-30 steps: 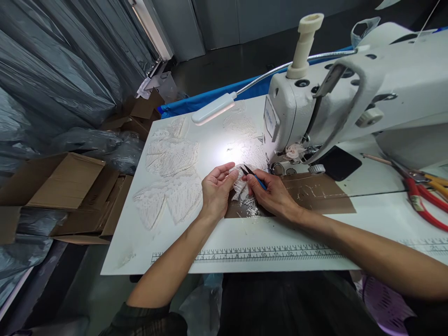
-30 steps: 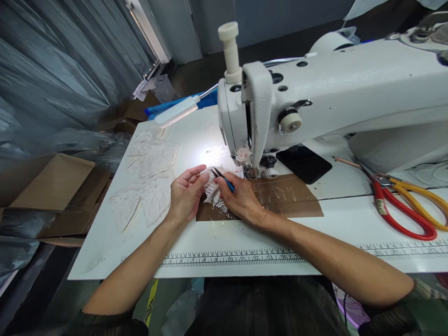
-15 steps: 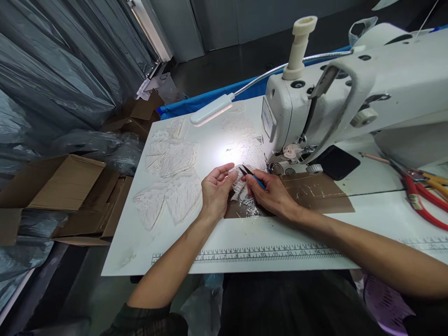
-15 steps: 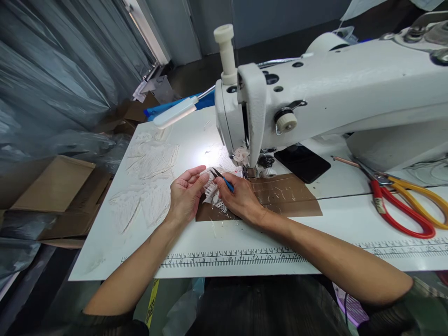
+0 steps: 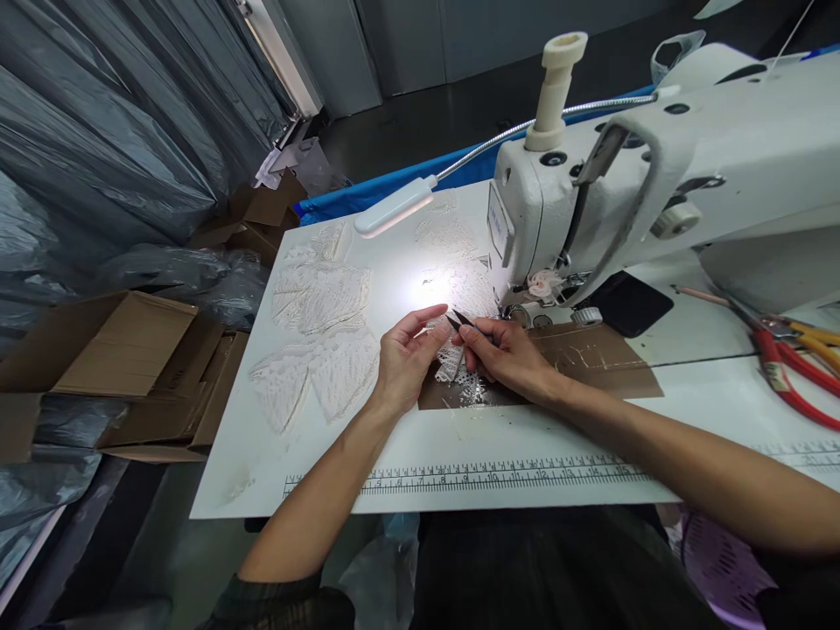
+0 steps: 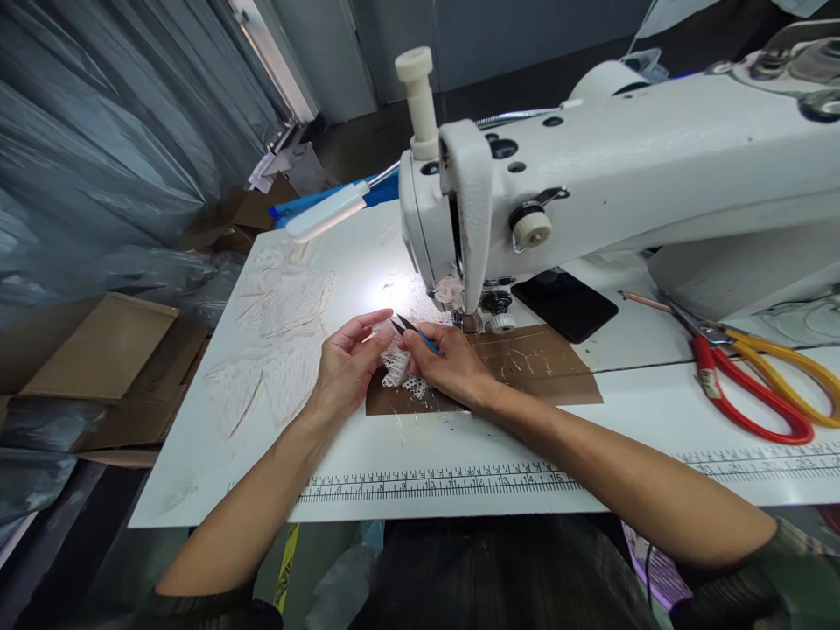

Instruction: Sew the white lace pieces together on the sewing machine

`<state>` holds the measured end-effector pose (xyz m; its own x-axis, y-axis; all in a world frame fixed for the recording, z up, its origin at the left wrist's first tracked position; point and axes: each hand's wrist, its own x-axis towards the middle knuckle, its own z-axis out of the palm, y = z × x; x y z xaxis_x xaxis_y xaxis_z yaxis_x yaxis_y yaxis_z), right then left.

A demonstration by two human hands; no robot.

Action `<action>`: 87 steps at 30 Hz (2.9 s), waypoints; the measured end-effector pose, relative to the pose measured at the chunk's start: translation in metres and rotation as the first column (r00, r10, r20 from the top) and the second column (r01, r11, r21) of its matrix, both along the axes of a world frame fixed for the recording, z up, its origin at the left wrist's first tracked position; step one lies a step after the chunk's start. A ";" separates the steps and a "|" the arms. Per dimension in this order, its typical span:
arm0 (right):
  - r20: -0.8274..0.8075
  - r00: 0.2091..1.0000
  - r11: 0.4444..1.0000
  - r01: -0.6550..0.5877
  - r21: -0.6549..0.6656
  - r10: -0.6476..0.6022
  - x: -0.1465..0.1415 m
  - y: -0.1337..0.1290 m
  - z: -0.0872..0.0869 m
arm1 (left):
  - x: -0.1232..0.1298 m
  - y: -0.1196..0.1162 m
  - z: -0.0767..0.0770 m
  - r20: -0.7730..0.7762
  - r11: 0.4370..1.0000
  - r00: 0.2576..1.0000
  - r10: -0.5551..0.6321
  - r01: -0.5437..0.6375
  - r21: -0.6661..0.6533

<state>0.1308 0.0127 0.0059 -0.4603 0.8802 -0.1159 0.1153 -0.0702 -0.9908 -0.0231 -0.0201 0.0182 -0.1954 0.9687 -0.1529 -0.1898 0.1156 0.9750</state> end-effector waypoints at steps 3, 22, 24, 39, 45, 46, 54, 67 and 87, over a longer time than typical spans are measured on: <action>-0.045 0.998 0.995 -0.037 -0.093 0.033 0.002 0.002 0.007 | -0.002 0.001 -0.001 -0.030 0.999 0.999 -0.026 0.025 -0.031; -0.217 0.971 0.928 -0.171 -0.332 0.101 0.011 0.016 0.017 | -0.001 0.003 -0.007 -0.154 0.990 0.979 -0.136 0.140 0.019; -0.210 0.971 0.925 -0.184 -0.332 0.117 0.011 0.016 0.016 | 0.000 0.002 -0.006 -0.144 0.990 0.981 -0.132 0.137 0.020; -0.271 0.952 0.915 -0.231 -0.331 0.142 0.019 0.018 0.029 | -0.016 0.005 -0.008 -0.476 0.972 0.858 -0.193 0.233 0.027; 0.137 0.958 0.968 -0.251 -0.023 0.252 0.040 -0.001 0.031 | -0.009 0.003 -0.001 -0.241 0.985 0.957 -0.160 0.169 0.017; 0.214 0.944 0.959 -0.272 0.074 0.251 0.052 -0.005 0.029 | -0.008 0.002 0.001 -0.233 0.984 0.959 -0.165 0.175 0.024; 0.435 0.839 0.722 -0.077 0.688 -0.325 0.114 -0.032 0.022 | 0.009 -0.013 0.009 -0.513 0.959 0.838 -0.184 0.268 0.093; -0.290 0.957 0.987 -0.043 -0.152 -0.003 0.074 -0.046 0.022 | 0.031 -0.071 0.025 -0.848 0.819 0.517 -0.115 0.532 0.214; -0.241 0.959 0.960 -0.196 -0.199 0.147 0.118 -0.090 0.024 | 0.038 -0.048 0.046 -0.979 0.307 0.014 -0.205 0.950 -0.051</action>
<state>0.2486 -0.0772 0.0298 -0.6380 0.7501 -0.1742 -0.0756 -0.2861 -0.9552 0.0151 -0.0679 0.0642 0.8703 0.4797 0.1117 0.4105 -0.8317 0.3738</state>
